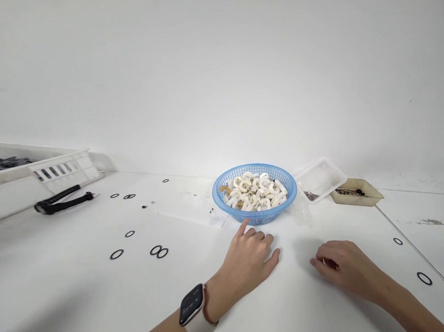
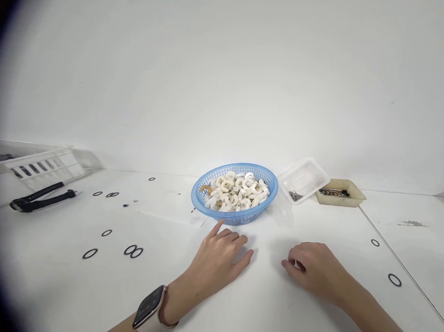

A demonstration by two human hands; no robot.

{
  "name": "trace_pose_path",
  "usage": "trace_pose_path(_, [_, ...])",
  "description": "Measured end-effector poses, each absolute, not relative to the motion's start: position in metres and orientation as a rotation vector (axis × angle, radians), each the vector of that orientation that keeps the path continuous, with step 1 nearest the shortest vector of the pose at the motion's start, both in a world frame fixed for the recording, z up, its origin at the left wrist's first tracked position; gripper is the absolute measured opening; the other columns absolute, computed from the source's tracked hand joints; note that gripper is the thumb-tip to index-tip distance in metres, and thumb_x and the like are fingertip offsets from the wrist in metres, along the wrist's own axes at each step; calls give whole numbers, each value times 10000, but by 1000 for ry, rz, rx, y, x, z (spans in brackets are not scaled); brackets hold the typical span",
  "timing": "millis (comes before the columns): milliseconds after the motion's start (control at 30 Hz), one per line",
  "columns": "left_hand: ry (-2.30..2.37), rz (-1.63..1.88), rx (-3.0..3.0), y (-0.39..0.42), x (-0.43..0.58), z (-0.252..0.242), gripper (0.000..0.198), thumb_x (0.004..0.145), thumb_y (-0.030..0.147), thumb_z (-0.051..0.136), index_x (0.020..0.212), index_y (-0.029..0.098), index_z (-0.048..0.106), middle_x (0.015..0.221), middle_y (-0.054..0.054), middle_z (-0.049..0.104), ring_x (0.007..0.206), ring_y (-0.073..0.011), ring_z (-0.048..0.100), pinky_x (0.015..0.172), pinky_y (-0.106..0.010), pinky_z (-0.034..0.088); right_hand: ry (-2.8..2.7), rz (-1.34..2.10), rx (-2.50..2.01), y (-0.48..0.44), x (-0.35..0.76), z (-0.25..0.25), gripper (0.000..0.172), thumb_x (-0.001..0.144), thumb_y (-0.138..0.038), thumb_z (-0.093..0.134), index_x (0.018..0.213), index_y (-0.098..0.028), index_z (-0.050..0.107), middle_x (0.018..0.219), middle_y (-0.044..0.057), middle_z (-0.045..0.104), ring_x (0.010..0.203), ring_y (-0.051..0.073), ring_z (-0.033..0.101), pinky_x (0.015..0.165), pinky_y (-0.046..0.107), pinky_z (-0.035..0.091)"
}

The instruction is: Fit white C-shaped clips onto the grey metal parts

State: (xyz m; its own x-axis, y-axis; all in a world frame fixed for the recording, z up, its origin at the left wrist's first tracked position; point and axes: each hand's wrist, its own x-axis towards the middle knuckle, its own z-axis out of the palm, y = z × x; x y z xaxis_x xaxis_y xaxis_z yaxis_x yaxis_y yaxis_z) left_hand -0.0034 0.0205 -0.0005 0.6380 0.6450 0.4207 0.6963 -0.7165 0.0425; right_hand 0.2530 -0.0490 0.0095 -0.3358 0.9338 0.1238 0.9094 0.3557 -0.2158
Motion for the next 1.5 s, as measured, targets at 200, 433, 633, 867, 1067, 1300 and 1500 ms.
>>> trace_pose_path(200, [-1117,-640,-2749,20,-4,0,217,930,322,592,768,197,664,677,-9,691,721,-235,704,1096,-557,412,-2398,153,-1644,-47,253,9,369,1016,-319,417,666,-207,392,607,-6,548,560,140,468,553,266,287])
trace_pose_path(433, [-1110,-651,-2757,19,-4,1,223,936,316,582,759,197,648,665,-2,676,698,-230,699,1090,-559,417,-2395,174,-1648,-47,253,10,368,1012,-311,419,661,-206,387,607,-7,549,558,138,467,551,265,285])
trace_pose_path(633, [-1112,-659,-2760,19,-5,0,213,935,313,579,770,200,653,678,0,686,704,-230,705,1106,-560,399,-2392,174,-1651,-48,253,11,372,1017,-312,416,662,-207,380,605,-9,542,554,137,462,547,265,281])
trace_pose_path(867, [-1126,-641,-2734,21,-5,0,230,932,319,577,747,203,646,656,-9,680,695,-236,703,1078,-538,430,-2400,140,-1634,-48,253,8,377,1016,-313,414,661,-208,341,595,-18,508,555,135,437,552,268,278])
trace_pose_path(1067, [-1127,-649,-2751,21,-5,-1,218,926,328,587,757,207,653,668,-10,694,718,-242,710,1101,-557,408,-2393,137,-1643,-47,252,8,385,1015,-305,419,652,-207,334,585,-21,496,545,132,424,542,268,272])
trace_pose_path(1300, [-1121,-652,-2726,23,-6,-1,229,927,316,580,732,210,636,652,-9,686,686,-232,703,1063,-531,450,-2409,109,-1610,-47,253,6,376,1014,-283,445,655,-209,363,585,-18,520,540,133,453,542,267,285])
trace_pose_path(1500, [-1124,-675,-2735,23,-5,0,223,931,324,571,749,215,643,671,-18,709,705,-243,715,1060,-539,456,-2411,114,-1625,-49,252,10,378,1015,-276,449,651,-209,369,588,-13,531,539,134,464,540,265,289])
